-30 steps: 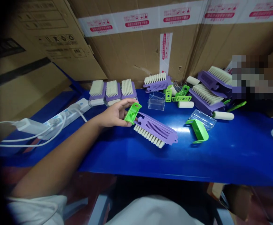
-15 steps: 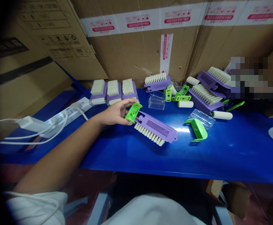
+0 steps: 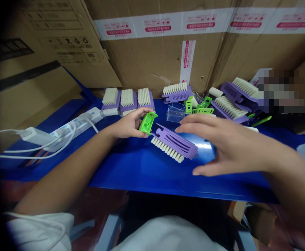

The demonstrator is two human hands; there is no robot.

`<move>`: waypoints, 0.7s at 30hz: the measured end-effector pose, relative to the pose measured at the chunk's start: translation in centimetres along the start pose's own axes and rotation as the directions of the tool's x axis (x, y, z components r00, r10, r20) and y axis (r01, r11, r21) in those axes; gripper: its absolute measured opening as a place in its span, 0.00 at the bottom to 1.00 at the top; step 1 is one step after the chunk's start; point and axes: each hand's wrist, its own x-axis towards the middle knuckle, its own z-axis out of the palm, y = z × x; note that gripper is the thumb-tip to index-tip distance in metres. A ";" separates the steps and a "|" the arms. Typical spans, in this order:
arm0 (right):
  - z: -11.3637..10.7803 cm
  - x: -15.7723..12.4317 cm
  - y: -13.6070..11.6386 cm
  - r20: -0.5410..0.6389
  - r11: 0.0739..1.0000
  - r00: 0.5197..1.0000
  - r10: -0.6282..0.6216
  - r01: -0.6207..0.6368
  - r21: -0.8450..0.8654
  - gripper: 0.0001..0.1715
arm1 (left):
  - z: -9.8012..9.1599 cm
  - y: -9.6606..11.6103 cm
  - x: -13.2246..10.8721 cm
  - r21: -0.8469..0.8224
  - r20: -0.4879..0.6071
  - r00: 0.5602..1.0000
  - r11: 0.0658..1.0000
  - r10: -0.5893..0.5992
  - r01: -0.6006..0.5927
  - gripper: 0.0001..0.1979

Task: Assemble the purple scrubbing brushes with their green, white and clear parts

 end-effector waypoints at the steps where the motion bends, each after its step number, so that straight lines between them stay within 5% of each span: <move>1: 0.6 0.1 0.6 0.038 0.999 0.998 -0.045 0.045 -0.010 0.40 | 0.0 0.0 0.0 0.011 0.000 1.000 1.000 -0.001 0.001 0.43; 6: 3.5 0.2 3.9 0.007 0.987 0.988 -0.153 0.153 0.048 0.26 | -0.2 0.1 -0.1 0.059 0.005 1.000 0.998 0.004 -0.004 0.41; 21: 4.5 -0.2 4.8 -0.117 0.998 0.991 -0.058 0.059 0.009 0.32 | -0.1 -0.1 -0.2 0.073 0.049 0.999 0.997 0.003 -0.007 0.43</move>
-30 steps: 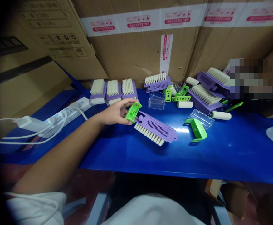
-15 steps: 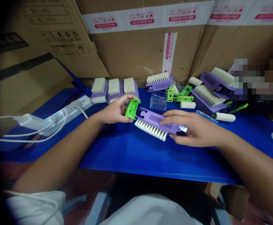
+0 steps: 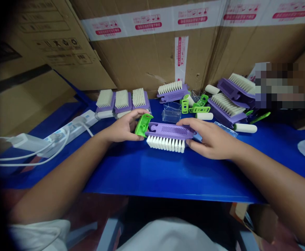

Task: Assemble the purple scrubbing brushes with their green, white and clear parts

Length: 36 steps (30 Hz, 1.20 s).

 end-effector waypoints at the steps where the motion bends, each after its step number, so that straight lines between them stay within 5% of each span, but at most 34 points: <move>1: 0.0 0.0 0.0 -0.002 1.000 1.000 0.019 -0.019 0.004 0.33 | 0.0 0.0 0.0 -0.006 0.005 1.000 1.000 0.007 -0.007 0.43; 9: 0.5 0.1 0.4 -0.045 0.996 0.997 0.069 -0.066 0.065 0.23 | 0.1 -0.3 0.0 -0.070 0.022 0.999 0.997 0.034 -0.033 0.45; 14: 0.6 0.4 0.2 -0.017 0.972 0.977 0.211 -0.208 0.105 0.20 | 0.2 -0.3 0.0 -0.112 0.037 0.999 0.993 0.035 -0.030 0.45; 21: 0.1 0.9 0.1 0.103 0.835 0.905 0.413 -0.422 0.353 0.26 | 0.9 0.1 0.1 -0.167 0.006 0.999 0.985 -0.051 0.052 0.43; 24: 0.3 0.7 0.1 0.208 0.736 0.871 0.445 -0.488 0.469 0.45 | 1.0 0.2 0.1 -0.155 -0.015 0.998 0.986 -0.069 0.065 0.43; 26: 0.7 0.4 0.0 0.220 0.732 0.839 0.498 -0.542 0.413 0.63 | 0.9 0.3 0.1 -0.144 -0.022 0.997 0.987 -0.072 0.068 0.43; 28: 1.0 0.3 -0.2 0.168 0.780 0.828 0.535 -0.561 0.277 0.70 | 0.9 0.3 0.1 -0.140 -0.015 0.997 0.988 -0.074 0.071 0.43; 36: 1.2 0.3 -0.3 0.011 0.913 0.913 0.407 -0.406 -0.027 0.50 | 1.2 0.8 0.1 -0.118 0.003 0.999 0.992 -0.046 0.046 0.41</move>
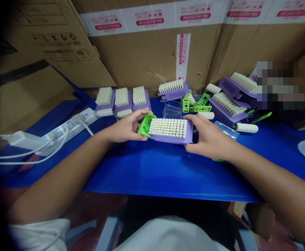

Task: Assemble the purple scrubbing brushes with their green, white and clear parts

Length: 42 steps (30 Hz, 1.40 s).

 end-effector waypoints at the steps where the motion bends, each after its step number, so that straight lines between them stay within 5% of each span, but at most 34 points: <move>1: -0.2 0.0 0.1 -0.018 1.000 1.000 -0.011 0.010 -0.011 0.49 | 0.1 0.1 -0.1 0.006 0.010 1.000 1.000 0.001 -0.001 0.41; 5: -0.9 -0.3 0.6 -0.076 1.000 0.997 -0.009 0.009 -0.003 0.47 | 0.2 0.6 -0.3 0.024 0.075 0.996 0.999 -0.039 0.038 0.42; 11: -0.9 -0.2 1.0 0.024 0.980 0.996 0.085 -0.088 0.181 0.47 | 0.0 0.5 -0.3 0.121 0.025 1.000 0.993 0.002 -0.005 0.42; 21: -1.4 0.6 1.0 0.081 0.804 0.965 0.251 -0.254 0.537 0.58 | -1.2 0.7 -0.1 0.398 -0.077 0.997 0.917 -0.003 0.033 0.46; 32: -0.7 0.3 2.1 -0.051 0.943 0.980 0.190 -0.167 0.288 0.54 | -1.0 -0.4 -0.1 0.359 -0.116 0.993 0.933 0.022 0.021 0.46; 42: -0.5 0.3 0.8 0.002 0.907 0.989 0.146 -0.135 0.399 0.46 | -0.8 0.1 0.0 0.197 -0.102 0.994 0.978 -0.045 0.065 0.46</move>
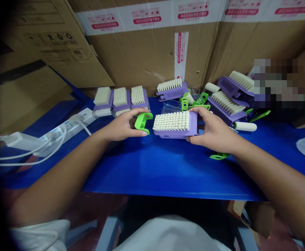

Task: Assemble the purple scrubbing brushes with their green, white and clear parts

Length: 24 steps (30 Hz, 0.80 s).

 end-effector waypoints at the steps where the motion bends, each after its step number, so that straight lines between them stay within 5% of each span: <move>1: -0.1 -0.1 -0.1 -0.001 0.999 1.000 -0.020 0.019 -0.036 0.45 | 0.0 0.0 0.0 0.004 0.001 1.000 1.000 -0.002 0.002 0.46; 8: -1.1 -0.3 -0.5 0.006 0.830 0.933 -0.361 0.324 -0.455 0.47 | 0.1 -0.1 -0.1 0.057 0.000 0.999 0.997 0.043 -0.042 0.46; 14: -0.9 -0.5 -0.6 0.110 0.648 0.800 -0.590 0.551 -0.526 0.39 | -0.3 0.1 -0.1 0.141 -0.032 0.997 0.987 0.077 -0.071 0.46; 17: -0.7 -0.7 -0.9 0.121 0.627 0.772 -0.624 0.588 -0.511 0.40 | -0.4 0.4 -0.1 0.168 -0.038 0.996 0.983 0.078 -0.071 0.47; 20: -0.5 -0.9 -1.1 0.084 0.679 0.795 -0.601 0.564 -0.471 0.38 | -0.3 0.4 -0.1 0.160 -0.042 0.995 0.984 0.086 -0.078 0.47; 24: -0.3 -0.8 -1.3 -0.047 0.879 0.919 -0.391 0.358 -0.314 0.40 | 0.0 0.2 -0.1 0.086 -0.039 0.995 0.993 0.090 -0.086 0.48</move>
